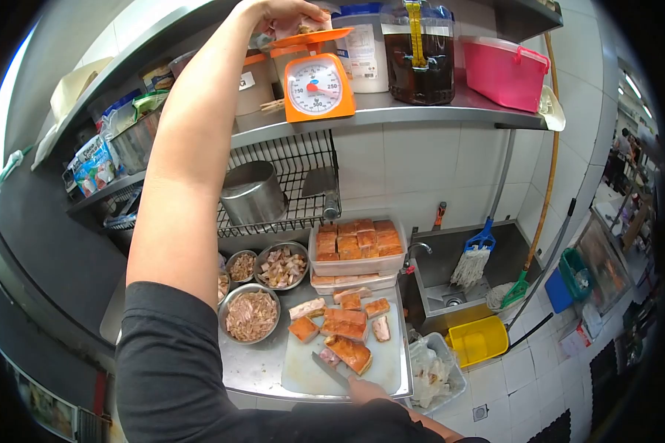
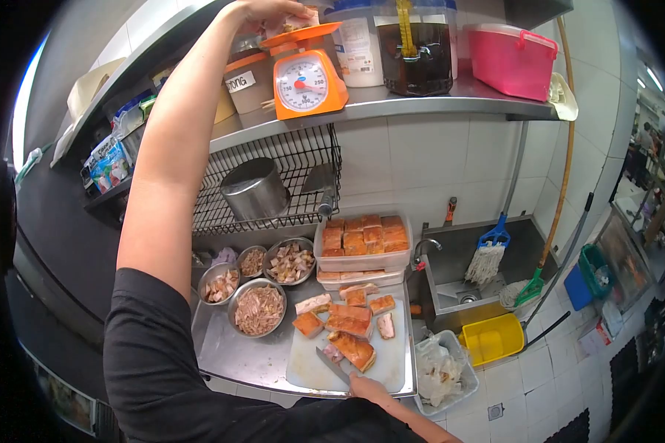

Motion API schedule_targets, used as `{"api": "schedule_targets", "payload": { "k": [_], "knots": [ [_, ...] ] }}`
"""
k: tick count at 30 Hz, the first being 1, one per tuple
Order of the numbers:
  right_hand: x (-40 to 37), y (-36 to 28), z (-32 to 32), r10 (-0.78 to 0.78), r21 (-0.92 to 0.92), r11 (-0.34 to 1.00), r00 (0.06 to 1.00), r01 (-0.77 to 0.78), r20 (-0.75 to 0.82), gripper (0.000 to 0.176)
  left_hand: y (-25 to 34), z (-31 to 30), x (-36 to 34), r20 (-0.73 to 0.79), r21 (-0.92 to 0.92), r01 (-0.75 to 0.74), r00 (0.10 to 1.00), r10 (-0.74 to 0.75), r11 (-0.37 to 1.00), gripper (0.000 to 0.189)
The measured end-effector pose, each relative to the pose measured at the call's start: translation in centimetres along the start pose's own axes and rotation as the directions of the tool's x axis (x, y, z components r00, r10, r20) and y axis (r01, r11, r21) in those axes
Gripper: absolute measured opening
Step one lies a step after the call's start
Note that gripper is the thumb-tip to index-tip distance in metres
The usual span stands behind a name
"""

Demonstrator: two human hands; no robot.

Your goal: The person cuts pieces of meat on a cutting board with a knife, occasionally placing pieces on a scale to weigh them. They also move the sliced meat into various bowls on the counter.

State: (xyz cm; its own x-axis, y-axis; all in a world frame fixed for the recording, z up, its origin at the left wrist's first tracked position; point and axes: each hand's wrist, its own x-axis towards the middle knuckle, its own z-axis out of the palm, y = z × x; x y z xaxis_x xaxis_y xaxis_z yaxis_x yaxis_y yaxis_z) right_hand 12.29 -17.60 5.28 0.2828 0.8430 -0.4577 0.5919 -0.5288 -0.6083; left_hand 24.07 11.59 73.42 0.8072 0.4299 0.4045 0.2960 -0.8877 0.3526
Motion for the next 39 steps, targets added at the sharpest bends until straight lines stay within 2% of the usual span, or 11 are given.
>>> {"api": "schedule_targets", "payload": {
  "k": [12, 16, 21, 23, 24, 26, 27, 30, 32, 34, 39],
  "knots": [
    [1.5, 1.8, 1.5, -0.057, -0.002, 0.998, 0.998, 0.057, -0.041, 0.023, 1.7, 0.1, -2.8, 0.04, -0.102, 0.039, 0.999, -0.035, 0.994, 0.077],
    [1.9, 2.2, 2.1, -0.067, -0.004, 0.998, 0.996, 0.067, -0.056, 0.023, 0.7, 1.0, -0.8, 0.013, 0.119, 0.043, 0.999, -0.045, 0.992, 0.061],
    [1.9, 2.0, 2.0, -0.036, -0.034, 0.999, 0.999, 0.035, -0.032, 0.029, -0.2, 1.7, -1.1, -0.156, -0.002, 0.005, 0.988, -0.005, 1.0, 0.054],
    [1.8, 1.9, 1.9, -0.04, -0.05, 0.998, 0.999, 0.038, -0.024, 0.029, -4.3, 3.6, 0.1, -0.66, -0.449, -0.618, 0.716, 0.227, 0.645, 0.05],
    [1.8, 2.0, 2.0, -0.055, -0.022, 0.998, 0.997, 0.053, -0.055, 0.026, -5.4, 3.8, -0.5, -0.66, -0.448, -0.613, 0.718, 0.222, 0.651, 0.05],
    [1.7, 2.0, 2.2, -0.068, -0.001, 0.998, 0.996, 0.068, -0.065, 0.024, -7.9, 5.2, -4.3, -0.903, -0.145, -0.825, 0.336, 0.267, 0.547, 0.041],
    [1.6, 1.7, 2.0, -0.059, -0.006, 0.998, 0.996, 0.058, -0.066, 0.023, -5.9, 8.1, -10.8, -0.848, -0.479, -0.796, 0.528, 0.038, 0.37, 0.032],
    [2.3, 3.1, 3.1, -0.101, -0.021, 0.995, 0.989, 0.099, -0.111, 0.028, -13.9, 15.2, -22.1, -0.375, -0.838, -0.371, 0.924, 0.072, 0.4, 0.072],
    [2.6, 3.8, 3.9, -0.11, -0.051, 0.993, 0.989, 0.106, -0.094, 0.029, -20.2, 22.8, -29.4, -0.001, -0.918, 0.019, 0.999, -0.05, 0.397, 0.057],
    [2.6, 3.4, 3.3, -0.051, -0.007, 0.999, 0.998, 0.051, -0.024, 0.028, -24.5, 32.0, -38.1, 0.355, -0.881, 0.442, 0.856, -0.376, 0.172, 0.06],
    [1.4, 2.0, 2.7, -0.093, -0.01, 0.996, 0.992, 0.092, -0.09, 0.021, -24.6, 47.2, -53.8, 0.242, -0.064, 0.786, 0.61, -0.754, 0.615, 0.072]
  ]
}}
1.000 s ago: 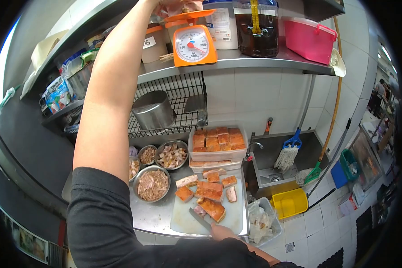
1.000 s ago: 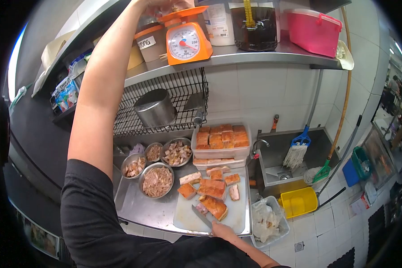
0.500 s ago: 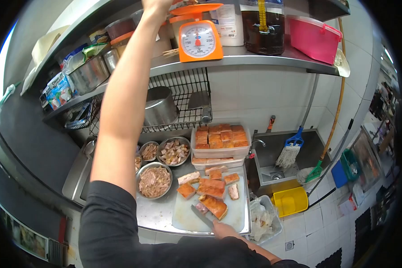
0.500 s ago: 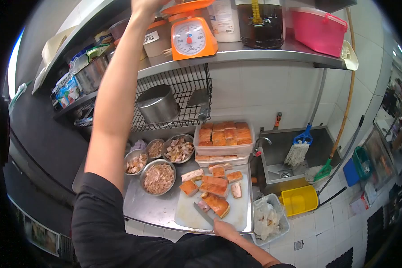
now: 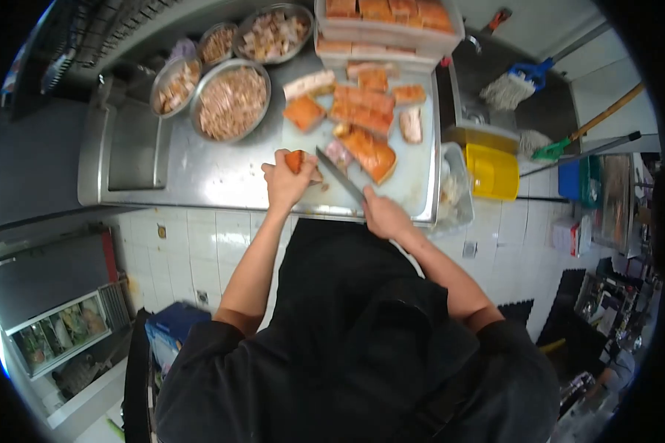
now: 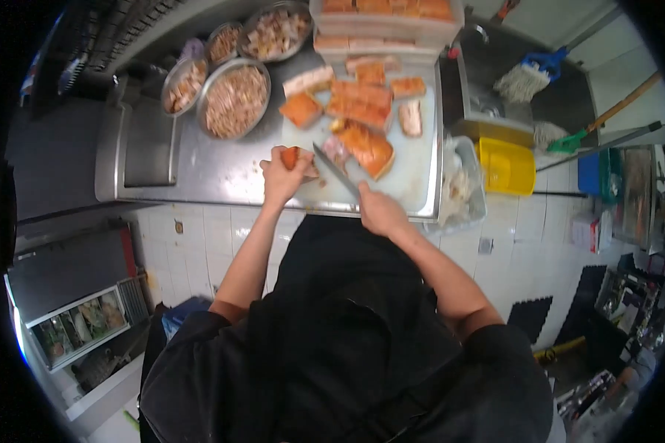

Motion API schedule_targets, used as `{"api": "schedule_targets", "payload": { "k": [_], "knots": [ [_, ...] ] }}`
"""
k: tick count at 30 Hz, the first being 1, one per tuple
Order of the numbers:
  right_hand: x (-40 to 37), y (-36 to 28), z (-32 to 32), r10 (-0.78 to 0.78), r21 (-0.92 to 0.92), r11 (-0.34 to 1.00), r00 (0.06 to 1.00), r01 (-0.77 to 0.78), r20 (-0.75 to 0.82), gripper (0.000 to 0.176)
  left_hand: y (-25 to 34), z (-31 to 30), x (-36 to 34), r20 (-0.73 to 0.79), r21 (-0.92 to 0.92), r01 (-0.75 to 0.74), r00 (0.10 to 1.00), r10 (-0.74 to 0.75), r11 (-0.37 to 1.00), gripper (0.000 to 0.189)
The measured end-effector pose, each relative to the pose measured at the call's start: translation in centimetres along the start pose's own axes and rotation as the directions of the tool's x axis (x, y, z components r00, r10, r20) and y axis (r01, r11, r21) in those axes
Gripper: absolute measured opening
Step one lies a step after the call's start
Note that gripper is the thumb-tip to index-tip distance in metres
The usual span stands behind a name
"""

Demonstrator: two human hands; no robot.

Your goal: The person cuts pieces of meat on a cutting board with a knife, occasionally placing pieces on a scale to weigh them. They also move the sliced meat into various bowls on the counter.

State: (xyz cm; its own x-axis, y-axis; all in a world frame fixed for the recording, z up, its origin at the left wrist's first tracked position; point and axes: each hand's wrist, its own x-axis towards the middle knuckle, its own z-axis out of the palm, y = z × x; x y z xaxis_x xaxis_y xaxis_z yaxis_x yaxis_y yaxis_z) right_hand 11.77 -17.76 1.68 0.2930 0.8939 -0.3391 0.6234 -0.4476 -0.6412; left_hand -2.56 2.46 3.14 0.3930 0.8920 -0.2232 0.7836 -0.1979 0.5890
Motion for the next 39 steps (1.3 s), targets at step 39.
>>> {"api": "schedule_targets", "payload": {
  "k": [39],
  "knots": [
    [2.0, -6.5, 2.7, 0.109, 0.033, 0.994, 0.993, -0.108, -0.034, 0.017, -1.5, 4.0, -2.8, -0.063, 0.173, -0.534, 0.832, 0.551, 0.827, 0.015]
  ]
}}
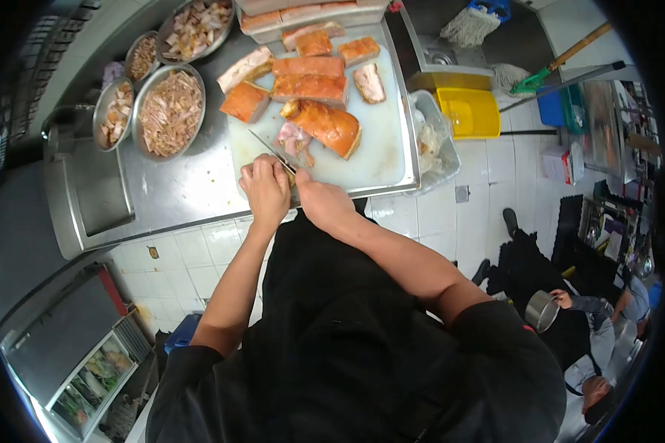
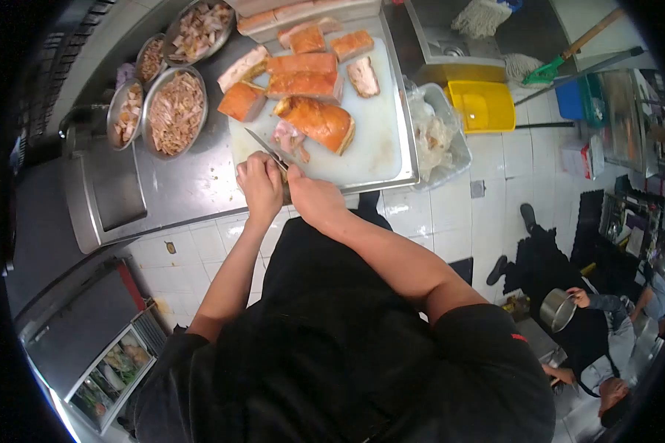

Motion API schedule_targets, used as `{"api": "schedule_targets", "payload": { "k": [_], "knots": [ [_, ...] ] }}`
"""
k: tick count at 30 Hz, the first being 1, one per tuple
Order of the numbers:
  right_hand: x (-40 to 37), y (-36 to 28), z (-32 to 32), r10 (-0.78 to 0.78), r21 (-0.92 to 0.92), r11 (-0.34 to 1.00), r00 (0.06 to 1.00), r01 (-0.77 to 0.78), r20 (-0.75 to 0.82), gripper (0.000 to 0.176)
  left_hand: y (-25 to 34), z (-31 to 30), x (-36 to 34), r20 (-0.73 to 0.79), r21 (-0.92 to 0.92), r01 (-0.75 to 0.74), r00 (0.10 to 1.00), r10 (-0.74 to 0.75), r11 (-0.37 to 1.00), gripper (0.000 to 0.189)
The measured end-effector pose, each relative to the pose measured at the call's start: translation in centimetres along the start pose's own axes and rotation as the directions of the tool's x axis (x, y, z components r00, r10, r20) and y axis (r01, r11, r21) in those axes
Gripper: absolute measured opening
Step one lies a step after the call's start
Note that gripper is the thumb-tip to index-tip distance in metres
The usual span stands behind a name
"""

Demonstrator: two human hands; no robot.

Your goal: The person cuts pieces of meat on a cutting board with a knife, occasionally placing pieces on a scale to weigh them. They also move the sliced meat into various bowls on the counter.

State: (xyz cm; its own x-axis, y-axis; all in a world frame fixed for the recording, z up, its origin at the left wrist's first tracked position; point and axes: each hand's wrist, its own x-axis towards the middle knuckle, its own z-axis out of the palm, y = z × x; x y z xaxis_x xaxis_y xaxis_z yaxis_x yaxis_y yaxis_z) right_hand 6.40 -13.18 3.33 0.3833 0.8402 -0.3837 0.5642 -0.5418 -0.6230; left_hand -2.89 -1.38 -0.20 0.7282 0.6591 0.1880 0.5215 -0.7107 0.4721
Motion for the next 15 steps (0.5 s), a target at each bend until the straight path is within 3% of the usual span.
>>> {"api": "schedule_targets", "payload": {
  "k": [3, 5, 6, 7, 9, 10, 11, 12, 13, 14, 15],
  "knots": [
    [0.2, 1.6, -0.9, -0.052, 0.041, 0.998, 0.998, 0.053, -0.02, 0.02, -0.7, -1.7, 0.4, 0.046, -0.068, 0.002, 0.999, 0.002, 0.998, 0.023],
    [-0.5, 2.7, -2.3, -0.054, 0.001, 0.999, 0.998, 0.054, 0.013, 0.024, -0.1, -3.6, 0.3, 0.178, -0.129, -0.018, 0.983, 0.041, 0.991, 0.044],
    [-1.2, 3.0, -2.9, -0.033, 0.007, 0.999, 0.999, 0.033, 0.007, 0.024, -0.4, -4.3, 0.1, 0.242, -0.002, -0.074, 0.968, 0.072, 0.997, 0.066],
    [-1.8, 3.3, -3.4, -0.013, 0.012, 1.0, 1.0, 0.013, 0.002, 0.025, -1.1, -4.3, -0.1, 0.232, 0.005, -0.075, 0.97, 0.072, 0.997, 0.066],
    [-2.2, 4.5, -3.7, -0.046, 0.038, 0.998, 0.998, 0.047, -0.035, 0.025, -3.0, -4.0, 0.0, 0.283, -0.371, 0.172, 0.957, -0.066, 0.913, 0.067],
    [-2.3, 4.9, -3.9, -0.069, 0.066, 0.995, 0.995, 0.073, -0.066, 0.026, -3.4, -4.5, 0.4, 0.352, -0.493, 0.308, 0.926, -0.137, 0.814, 0.058],
    [-2.7, 5.1, -4.2, -0.092, 0.064, 0.993, 0.993, 0.097, -0.077, 0.026, -4.3, -4.8, 0.4, 0.33, -0.488, 0.294, 0.934, -0.139, 0.822, 0.058],
    [-3.0, 5.3, -4.5, -0.095, 0.091, 0.991, 0.993, 0.102, -0.073, 0.025, -5.9, -4.9, 0.4, 0.445, -0.716, 0.469, 0.877, -0.179, 0.517, 0.057],
    [-3.3, 5.5, -4.9, -0.103, 0.116, 0.987, 0.992, 0.111, -0.072, 0.025, -5.6, -6.3, 1.0, 0.555, -0.81, 0.573, 0.818, -0.152, 0.126, 0.056],
    [-3.4, 5.7, -5.2, -0.115, 0.114, 0.986, 0.992, 0.12, -0.042, 0.026, -4.8, -7.1, 1.1, 0.513, -0.857, 0.512, 0.841, -0.171, -0.057, 0.061],
    [-3.5, 5.9, -5.2, -0.132, 0.107, 0.985, 0.991, 0.133, -0.016, 0.026, -4.7, -8.2, 1.9, 0.499, -0.866, 0.489, 0.856, -0.137, -0.1, 0.068]
  ]
}}
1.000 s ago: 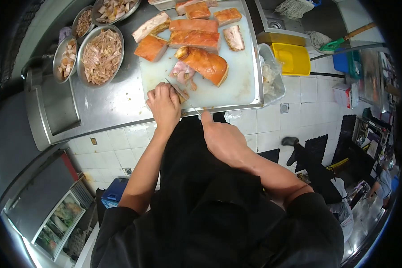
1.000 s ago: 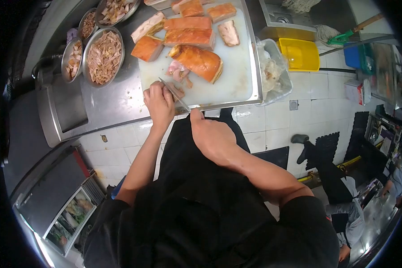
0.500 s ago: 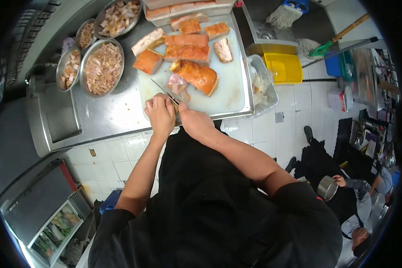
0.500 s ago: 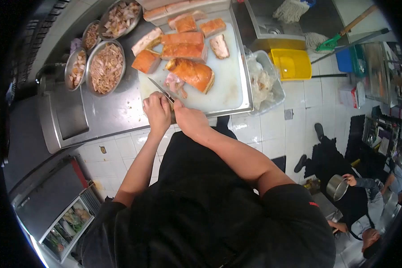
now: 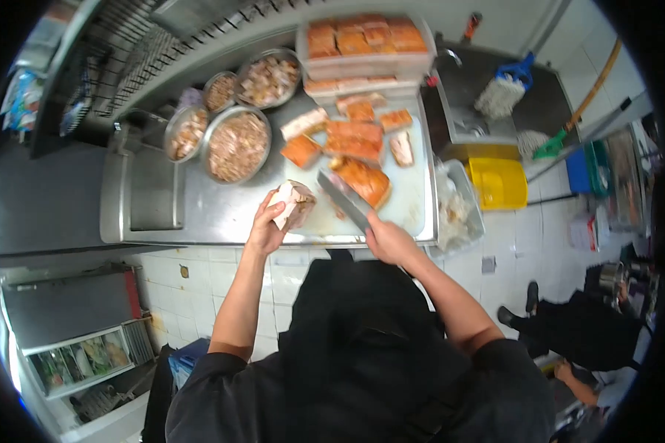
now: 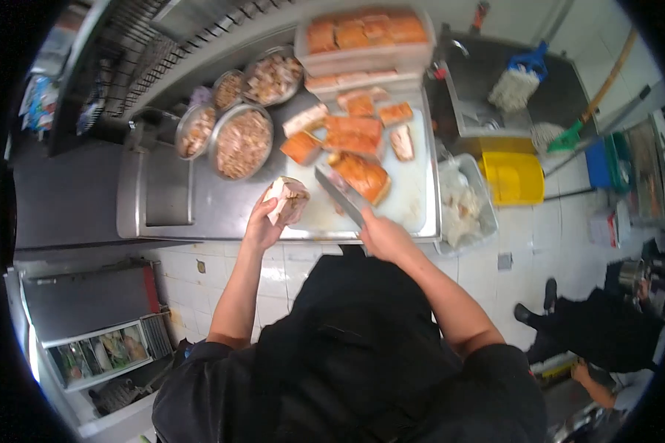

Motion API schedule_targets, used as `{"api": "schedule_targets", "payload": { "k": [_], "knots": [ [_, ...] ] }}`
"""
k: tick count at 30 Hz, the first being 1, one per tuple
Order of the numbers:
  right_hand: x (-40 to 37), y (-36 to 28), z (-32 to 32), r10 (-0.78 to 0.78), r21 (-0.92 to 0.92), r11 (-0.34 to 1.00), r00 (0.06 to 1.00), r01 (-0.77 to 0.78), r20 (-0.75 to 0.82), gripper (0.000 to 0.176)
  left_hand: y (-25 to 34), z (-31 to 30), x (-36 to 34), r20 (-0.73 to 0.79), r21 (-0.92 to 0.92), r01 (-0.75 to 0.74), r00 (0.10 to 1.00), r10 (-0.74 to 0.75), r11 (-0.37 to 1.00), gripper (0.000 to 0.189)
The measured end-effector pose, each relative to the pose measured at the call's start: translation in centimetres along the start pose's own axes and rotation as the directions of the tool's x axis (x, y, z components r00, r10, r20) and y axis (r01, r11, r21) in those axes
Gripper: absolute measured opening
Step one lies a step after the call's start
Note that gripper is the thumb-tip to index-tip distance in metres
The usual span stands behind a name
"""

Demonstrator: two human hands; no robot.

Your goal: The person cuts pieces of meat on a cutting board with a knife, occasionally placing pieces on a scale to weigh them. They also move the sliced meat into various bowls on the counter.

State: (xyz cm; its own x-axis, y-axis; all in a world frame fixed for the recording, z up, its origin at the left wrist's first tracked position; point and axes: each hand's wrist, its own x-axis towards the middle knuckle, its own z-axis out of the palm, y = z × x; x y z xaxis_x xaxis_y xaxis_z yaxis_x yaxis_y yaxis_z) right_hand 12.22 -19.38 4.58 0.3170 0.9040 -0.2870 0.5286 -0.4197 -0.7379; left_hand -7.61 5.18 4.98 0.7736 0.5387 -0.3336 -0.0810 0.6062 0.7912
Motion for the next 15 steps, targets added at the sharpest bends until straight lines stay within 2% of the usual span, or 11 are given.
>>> {"api": "schedule_targets", "payload": {
  "k": [2, 3, 4, 5, 6, 8, 10, 12, 15],
  "knots": [
    [0.2, 1.1, 0.9, -0.06, -0.077, 0.995, 0.998, 0.062, 0.029, 0.034, 4.3, 2.3, 0.6, 0.123, -0.024, -0.037, 0.992, 0.04, 0.999, 0.07],
    [0.6, 1.6, 1.2, -0.049, -0.078, 0.995, 0.992, 0.058, 0.12, 0.045, 7.3, 4.7, 0.8, 0.194, 0.035, -0.145, 0.972, 0.135, 0.989, 0.072],
    [0.5, 0.7, 0.5, -0.013, -0.122, 0.992, 0.984, 0.035, 0.18, 0.05, 10.7, 7.5, 0.4, 0.193, 0.08, -0.256, 0.952, 0.237, 0.963, 0.068],
    [1.1, 1.2, 1.2, 0.012, -0.157, 0.987, 0.974, 0.024, 0.228, 0.047, 14.5, 10.5, 0.5, 0.27, 0.071, -0.382, 0.897, 0.351, 0.921, 0.062],
    [1.5, 1.9, 2.3, 0.022, -0.165, 0.986, 0.982, 0.009, 0.186, 0.035, 18.4, 13.5, 0.6, 0.354, 0.046, -0.503, 0.816, 0.457, 0.863, 0.055],
    [2.0, 2.3, 2.2, -0.028, -0.188, 0.98, 0.979, 0.067, 0.202, 0.034, 26.6, 18.9, 1.0, 0.429, 0.061, -0.783, 0.58, 0.692, 0.619, 0.057],
    [2.3, 2.8, 2.1, -0.085, -0.18, 0.976, 0.975, 0.123, 0.203, 0.032, 34.8, 25.0, 0.0, 0.5, 0.115, -0.919, 0.381, 0.778, 0.377, 0.06],
    [2.1, 2.6, 1.7, -0.092, -0.167, 0.978, 0.975, 0.127, 0.202, 0.032, 41.6, 31.5, -0.4, 0.511, 0.117, -0.986, 0.162, 0.844, 0.118, 0.056],
    [2.1, 2.6, 1.0, -0.072, -0.181, 0.977, 0.972, 0.114, 0.222, 0.031, 51.0, 39.2, 0.8, 0.576, 0.33, -0.943, 0.173, 0.799, -0.034, 0.044]
  ]
}}
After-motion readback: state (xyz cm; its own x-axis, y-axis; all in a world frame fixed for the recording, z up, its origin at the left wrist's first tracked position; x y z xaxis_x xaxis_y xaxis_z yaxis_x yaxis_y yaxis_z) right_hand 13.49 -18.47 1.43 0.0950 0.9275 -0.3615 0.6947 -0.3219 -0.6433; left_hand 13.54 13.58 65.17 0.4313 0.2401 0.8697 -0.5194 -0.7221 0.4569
